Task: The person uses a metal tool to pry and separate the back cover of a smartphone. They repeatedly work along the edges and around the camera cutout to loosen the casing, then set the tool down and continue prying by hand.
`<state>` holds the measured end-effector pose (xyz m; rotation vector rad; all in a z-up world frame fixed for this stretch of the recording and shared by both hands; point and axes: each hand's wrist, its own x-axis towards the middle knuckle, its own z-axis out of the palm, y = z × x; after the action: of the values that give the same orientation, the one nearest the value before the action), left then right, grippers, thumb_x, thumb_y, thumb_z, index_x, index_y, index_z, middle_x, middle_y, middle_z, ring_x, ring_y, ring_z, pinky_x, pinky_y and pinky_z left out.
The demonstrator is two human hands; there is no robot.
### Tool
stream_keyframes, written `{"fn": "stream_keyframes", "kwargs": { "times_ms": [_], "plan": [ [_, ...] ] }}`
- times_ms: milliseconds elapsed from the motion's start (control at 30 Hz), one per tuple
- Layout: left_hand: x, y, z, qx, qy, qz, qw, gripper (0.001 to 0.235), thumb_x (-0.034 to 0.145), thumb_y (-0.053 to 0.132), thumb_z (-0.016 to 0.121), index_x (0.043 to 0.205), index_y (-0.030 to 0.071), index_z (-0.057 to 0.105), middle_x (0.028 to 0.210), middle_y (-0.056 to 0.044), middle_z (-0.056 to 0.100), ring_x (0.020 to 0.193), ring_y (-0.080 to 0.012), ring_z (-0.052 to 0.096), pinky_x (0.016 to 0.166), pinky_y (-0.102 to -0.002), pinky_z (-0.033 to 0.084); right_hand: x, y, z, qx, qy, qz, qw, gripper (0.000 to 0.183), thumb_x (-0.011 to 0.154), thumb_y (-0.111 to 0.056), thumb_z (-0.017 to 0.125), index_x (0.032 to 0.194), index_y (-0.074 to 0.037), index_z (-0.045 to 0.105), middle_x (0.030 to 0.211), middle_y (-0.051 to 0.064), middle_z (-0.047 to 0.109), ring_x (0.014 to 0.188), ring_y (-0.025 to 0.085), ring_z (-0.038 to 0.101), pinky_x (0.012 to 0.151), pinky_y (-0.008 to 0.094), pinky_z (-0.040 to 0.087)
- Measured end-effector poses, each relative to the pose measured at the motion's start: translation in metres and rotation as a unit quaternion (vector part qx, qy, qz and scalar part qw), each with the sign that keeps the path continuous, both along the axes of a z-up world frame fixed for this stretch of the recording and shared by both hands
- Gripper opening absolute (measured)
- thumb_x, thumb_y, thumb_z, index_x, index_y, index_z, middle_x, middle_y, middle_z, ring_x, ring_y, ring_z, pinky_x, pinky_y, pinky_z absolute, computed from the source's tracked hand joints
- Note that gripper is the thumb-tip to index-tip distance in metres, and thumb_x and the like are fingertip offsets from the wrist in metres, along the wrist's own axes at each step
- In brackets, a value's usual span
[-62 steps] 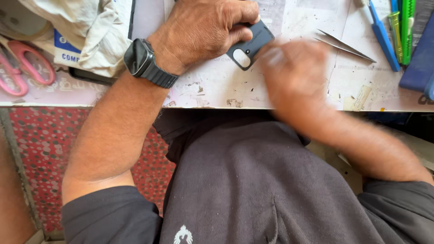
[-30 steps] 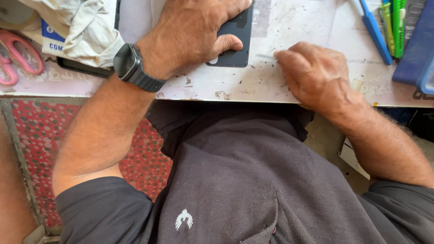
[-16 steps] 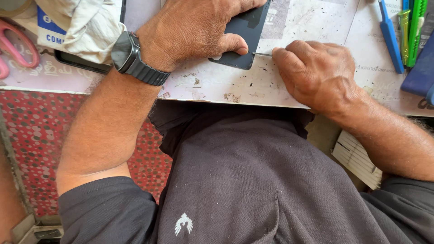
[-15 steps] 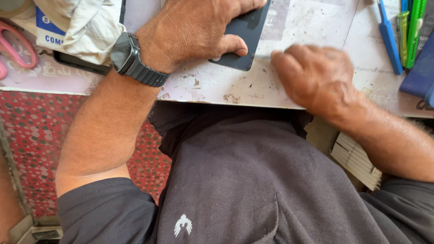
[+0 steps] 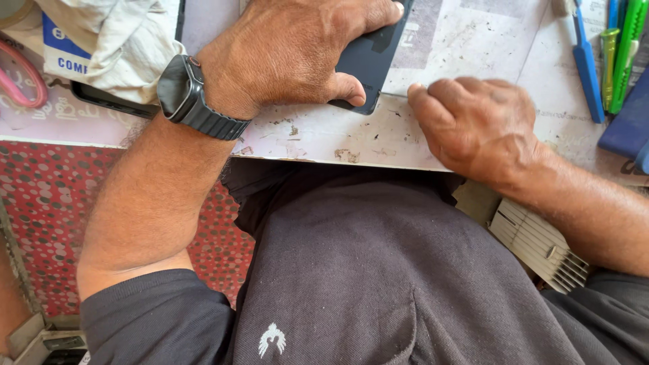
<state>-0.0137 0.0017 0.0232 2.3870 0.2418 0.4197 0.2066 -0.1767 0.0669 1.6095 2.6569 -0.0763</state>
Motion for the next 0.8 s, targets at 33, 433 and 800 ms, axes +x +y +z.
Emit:
{"fn": "stream_keyframes", "kwargs": {
  "times_ms": [33,433,800],
  "plan": [
    [-0.001,0.0,-0.001,-0.004,0.0,-0.005,1.0,0.083,0.073,0.042,0.095,0.139,0.002,0.063,0.128,-0.017,0.07,0.113,-0.0362,0.067,0.095,-0.046,0.051,0.0,0.001,-0.002,0.003,0.005,0.01,1.0,0.016,0.099,-0.006,0.067,0.114,-0.001,0.07,0.086,0.008,0.075,0.068,0.018,0.071,0.051,0.033,0.055],
    [0.003,0.003,0.001,0.019,0.016,-0.004,1.0,0.081,0.07,0.037,0.095,0.137,0.003,0.065,0.119,-0.018,0.071,0.102,-0.0366,0.069,0.087,-0.045,0.054,-0.011,0.009,0.008,0.055,0.022,0.01,0.998,0.011,0.092,-0.003,0.068,0.102,-0.003,0.072,0.082,0.005,0.074,0.066,0.015,0.071,0.051,0.03,0.055],
    [0.005,0.002,0.005,-0.003,0.018,-0.004,1.0,0.078,0.07,0.035,0.095,0.133,0.001,0.064,0.115,-0.02,0.071,0.1,-0.0397,0.068,0.083,-0.048,0.053,-0.017,0.014,0.017,0.028,-0.029,0.025,0.999,0.021,0.085,-0.008,0.072,0.105,-0.002,0.073,0.079,0.002,0.07,0.062,0.013,0.067,0.048,0.029,0.053]
  ]
}}
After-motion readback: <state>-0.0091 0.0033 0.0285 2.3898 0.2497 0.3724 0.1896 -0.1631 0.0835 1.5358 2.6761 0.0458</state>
